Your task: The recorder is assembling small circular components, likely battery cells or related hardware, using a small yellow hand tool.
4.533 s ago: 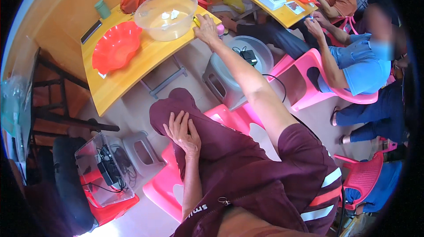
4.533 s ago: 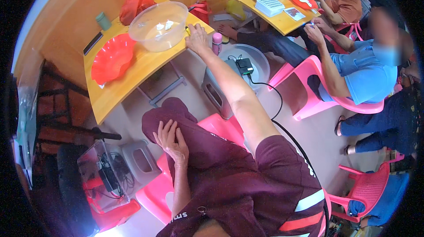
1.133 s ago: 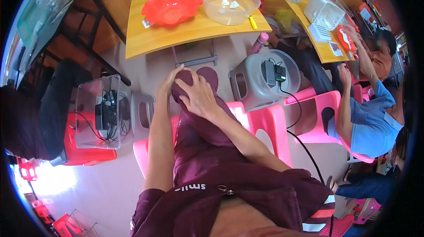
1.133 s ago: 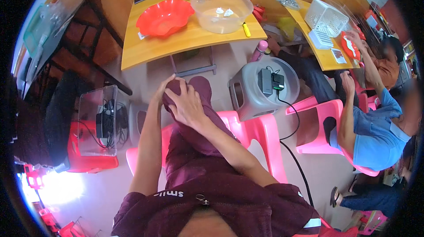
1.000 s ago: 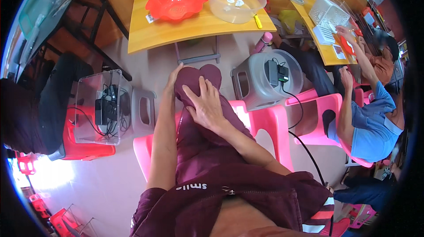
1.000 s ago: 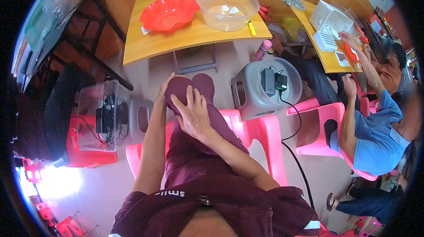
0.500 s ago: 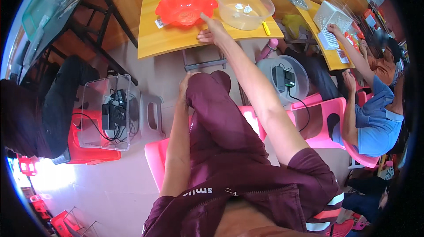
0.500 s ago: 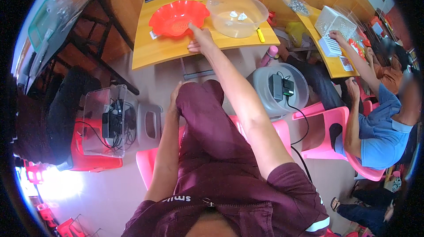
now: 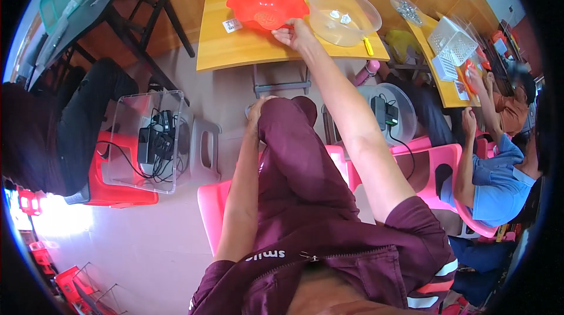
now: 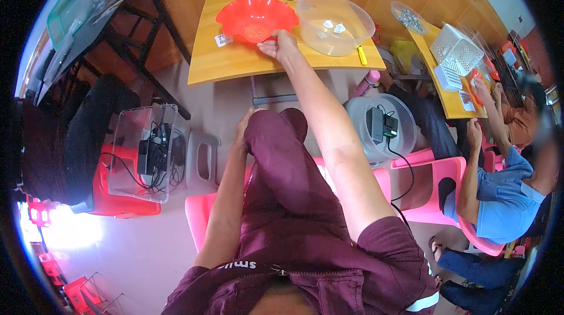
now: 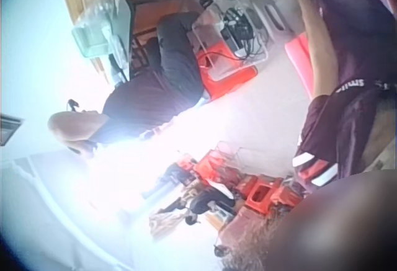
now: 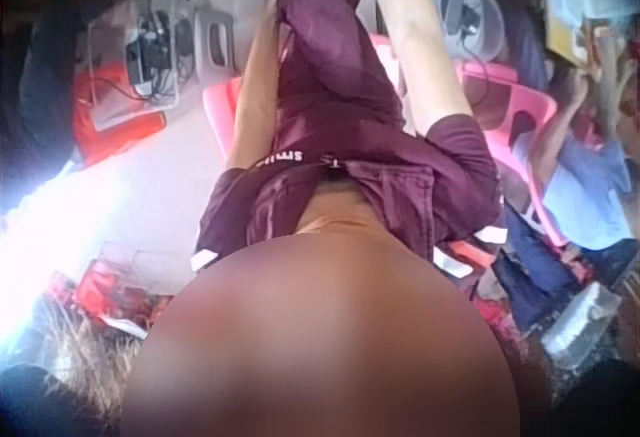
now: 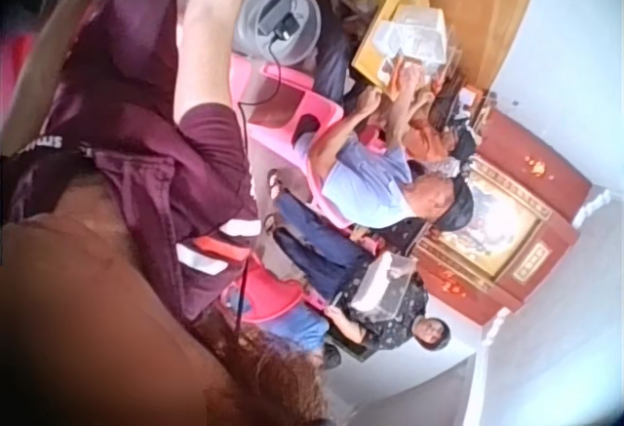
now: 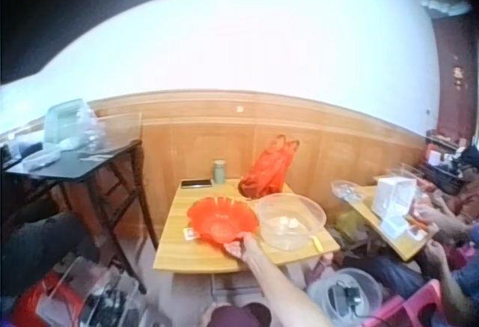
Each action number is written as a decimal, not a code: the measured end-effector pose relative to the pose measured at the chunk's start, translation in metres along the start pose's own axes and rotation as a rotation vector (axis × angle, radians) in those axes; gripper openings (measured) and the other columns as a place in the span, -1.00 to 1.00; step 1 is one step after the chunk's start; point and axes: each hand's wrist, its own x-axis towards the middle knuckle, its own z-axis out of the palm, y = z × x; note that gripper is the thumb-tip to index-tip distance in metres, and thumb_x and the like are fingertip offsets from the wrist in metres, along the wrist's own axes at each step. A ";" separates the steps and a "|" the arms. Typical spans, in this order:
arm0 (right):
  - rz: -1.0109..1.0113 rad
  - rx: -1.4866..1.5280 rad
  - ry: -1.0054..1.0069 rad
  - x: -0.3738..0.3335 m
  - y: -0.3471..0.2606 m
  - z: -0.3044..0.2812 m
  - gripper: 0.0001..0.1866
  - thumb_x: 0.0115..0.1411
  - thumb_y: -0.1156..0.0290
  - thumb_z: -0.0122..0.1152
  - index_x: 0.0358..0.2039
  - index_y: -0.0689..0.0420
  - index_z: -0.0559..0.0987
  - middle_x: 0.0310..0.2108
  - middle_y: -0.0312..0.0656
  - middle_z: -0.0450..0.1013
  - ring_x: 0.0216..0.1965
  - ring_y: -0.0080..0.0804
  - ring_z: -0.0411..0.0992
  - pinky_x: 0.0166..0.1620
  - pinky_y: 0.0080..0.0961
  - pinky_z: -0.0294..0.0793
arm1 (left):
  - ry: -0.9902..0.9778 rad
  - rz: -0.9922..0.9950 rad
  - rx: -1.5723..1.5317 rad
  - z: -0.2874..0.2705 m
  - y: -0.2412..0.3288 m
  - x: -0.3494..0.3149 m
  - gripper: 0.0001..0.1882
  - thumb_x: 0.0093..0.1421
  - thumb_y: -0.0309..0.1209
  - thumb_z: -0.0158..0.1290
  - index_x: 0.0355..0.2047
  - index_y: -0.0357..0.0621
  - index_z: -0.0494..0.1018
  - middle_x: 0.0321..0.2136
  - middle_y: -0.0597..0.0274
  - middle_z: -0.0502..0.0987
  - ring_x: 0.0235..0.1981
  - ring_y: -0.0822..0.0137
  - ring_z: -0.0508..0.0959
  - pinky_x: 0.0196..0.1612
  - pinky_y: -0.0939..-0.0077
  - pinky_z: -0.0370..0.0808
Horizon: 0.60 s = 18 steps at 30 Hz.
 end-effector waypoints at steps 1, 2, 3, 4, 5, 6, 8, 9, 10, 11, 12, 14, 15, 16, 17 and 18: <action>0.001 -0.002 -0.002 -0.004 0.001 0.002 -0.71 0.12 0.39 -0.12 -0.20 0.30 0.39 -0.39 0.21 0.47 -0.44 -0.05 0.53 -0.45 -0.27 0.62 | -0.021 -0.008 -0.030 -0.003 -0.001 0.000 -0.50 0.32 -0.14 -0.30 -0.10 -0.38 0.40 -0.17 0.07 0.51 -0.14 0.24 0.49 0.04 0.45 0.34; -0.002 -0.023 0.003 -0.008 0.001 0.003 -0.71 0.13 0.39 -0.13 -0.21 0.30 0.39 -0.39 0.21 0.47 -0.44 -0.06 0.53 -0.44 -0.28 0.62 | -0.021 -0.006 -0.031 -0.006 -0.003 0.000 -0.50 0.32 -0.14 -0.30 -0.10 -0.38 0.40 -0.17 0.07 0.51 -0.14 0.24 0.49 0.04 0.45 0.34; -0.006 -0.044 0.009 -0.012 0.002 0.004 -0.71 0.13 0.39 -0.13 -0.21 0.30 0.39 -0.38 0.21 0.47 -0.44 -0.06 0.53 -0.43 -0.29 0.62 | 0.030 0.005 -0.003 -0.008 -0.004 0.000 -0.50 0.33 -0.14 -0.29 -0.10 -0.37 0.40 -0.17 0.07 0.51 -0.13 0.24 0.49 0.04 0.45 0.35; -0.009 -0.044 0.012 -0.017 0.002 0.003 -0.71 0.13 0.39 -0.13 -0.21 0.30 0.39 -0.38 0.21 0.47 -0.44 -0.06 0.53 -0.43 -0.29 0.62 | 0.076 0.015 0.024 -0.008 -0.006 0.002 -0.51 0.33 -0.14 -0.29 -0.10 -0.37 0.40 -0.17 0.06 0.51 -0.13 0.24 0.49 0.04 0.45 0.35; 0.002 -0.066 -0.012 -0.021 0.004 0.002 -0.72 0.15 0.37 -0.15 -0.23 0.28 0.41 -0.35 0.15 0.48 -0.40 -0.10 0.53 -0.37 -0.32 0.61 | 0.072 0.014 0.024 -0.009 -0.007 0.002 -0.51 0.33 -0.14 -0.29 -0.10 -0.37 0.40 -0.17 0.06 0.51 -0.13 0.24 0.49 0.04 0.45 0.35; 0.014 -0.088 -0.037 -0.025 0.006 0.002 -0.73 0.17 0.35 -0.17 -0.25 0.26 0.42 -0.33 0.10 0.49 -0.36 -0.15 0.53 -0.31 -0.36 0.60 | 0.073 0.018 0.008 -0.011 -0.008 0.000 -0.51 0.33 -0.15 -0.29 -0.11 -0.37 0.41 -0.17 0.07 0.51 -0.13 0.24 0.49 0.04 0.45 0.35; -0.013 -0.091 -0.013 -0.031 0.007 0.003 -0.70 0.20 0.33 -0.20 -0.26 0.28 0.43 -0.32 0.09 0.49 -0.36 -0.16 0.53 -0.33 -0.37 0.60 | 0.071 0.021 -0.007 -0.014 -0.008 0.001 -0.52 0.33 -0.16 -0.29 -0.12 -0.37 0.42 -0.18 0.07 0.51 -0.13 0.24 0.49 0.04 0.45 0.35; 0.006 -0.056 -0.021 -0.031 0.008 0.004 -0.70 0.19 0.36 -0.21 -0.24 0.30 0.41 -0.34 0.15 0.48 -0.38 -0.11 0.54 -0.36 -0.35 0.61 | 0.046 0.016 -0.019 -0.016 -0.008 0.002 -0.50 0.34 -0.16 -0.34 -0.10 -0.37 0.39 -0.16 0.05 0.50 -0.11 0.22 0.46 0.07 0.41 0.30; 0.026 -0.020 -0.028 -0.031 0.009 0.003 -0.70 0.18 0.39 -0.23 -0.23 0.33 0.40 -0.35 0.21 0.48 -0.40 -0.06 0.54 -0.39 -0.32 0.61 | 0.021 0.009 -0.032 -0.015 -0.008 0.002 -0.49 0.36 -0.17 -0.40 -0.08 -0.37 0.37 -0.15 0.02 0.48 -0.09 0.19 0.44 0.10 0.37 0.26; 0.027 -0.021 -0.027 -0.031 0.010 0.002 -0.70 0.18 0.39 -0.23 -0.23 0.33 0.40 -0.35 0.21 0.48 -0.40 -0.06 0.54 -0.39 -0.32 0.61 | 0.021 0.009 -0.033 -0.014 -0.008 0.001 -0.49 0.36 -0.17 -0.40 -0.08 -0.37 0.37 -0.15 0.02 0.48 -0.09 0.19 0.44 0.10 0.37 0.26; 0.007 -0.034 -0.020 -0.031 0.012 0.001 -0.70 0.19 0.39 -0.24 -0.23 0.34 0.39 -0.36 0.21 0.48 -0.40 -0.05 0.54 -0.40 -0.32 0.61 | -0.003 0.026 -0.005 -0.013 -0.008 0.001 -0.50 0.36 -0.17 -0.39 -0.08 -0.36 0.37 -0.15 0.03 0.48 -0.09 0.20 0.44 0.10 0.37 0.27; -0.013 -0.048 -0.010 -0.030 0.015 -0.002 -0.69 0.20 0.39 -0.25 -0.23 0.35 0.39 -0.36 0.20 0.48 -0.41 -0.04 0.54 -0.41 -0.33 0.61 | -0.027 0.040 0.022 -0.004 -0.004 -0.002 -0.50 0.36 -0.17 -0.39 -0.08 -0.36 0.37 -0.15 0.03 0.48 -0.09 0.20 0.44 0.10 0.36 0.27; -0.027 -0.042 0.005 -0.030 0.015 -0.004 -0.68 0.22 0.36 -0.25 -0.21 0.35 0.37 -0.34 0.21 0.47 -0.39 -0.03 0.53 -0.38 -0.31 0.61 | 0.001 0.035 0.013 0.001 -0.003 -0.004 -0.51 0.36 -0.17 -0.39 -0.07 -0.35 0.37 -0.15 0.04 0.48 -0.09 0.20 0.44 0.10 0.36 0.27; -0.038 -0.036 0.017 -0.031 0.017 -0.004 -0.66 0.25 0.33 -0.25 -0.19 0.35 0.36 -0.32 0.21 0.46 -0.37 -0.02 0.53 -0.35 -0.30 0.61 | 0.033 0.032 0.006 0.002 -0.003 -0.006 -0.51 0.36 -0.17 -0.38 -0.07 -0.34 0.37 -0.15 0.04 0.48 -0.09 0.20 0.44 0.10 0.36 0.27; -0.037 -0.036 0.017 -0.032 0.018 -0.005 -0.66 0.25 0.33 -0.25 -0.19 0.35 0.36 -0.32 0.21 0.46 -0.37 -0.02 0.53 -0.35 -0.30 0.61 | 0.035 0.031 0.006 0.001 -0.004 -0.005 -0.51 0.36 -0.17 -0.38 -0.07 -0.34 0.37 -0.15 0.04 0.48 -0.09 0.20 0.44 0.10 0.36 0.27; -0.109 0.008 0.012 -0.033 0.019 -0.006 -0.64 0.26 0.29 -0.24 -0.14 0.35 0.32 -0.28 0.21 0.45 -0.34 -0.02 0.53 -0.31 -0.28 0.61 | 0.035 0.024 -0.001 0.001 -0.003 -0.003 -0.52 0.36 -0.17 -0.38 -0.07 -0.34 0.37 -0.15 0.04 0.48 -0.09 0.20 0.44 0.10 0.36 0.27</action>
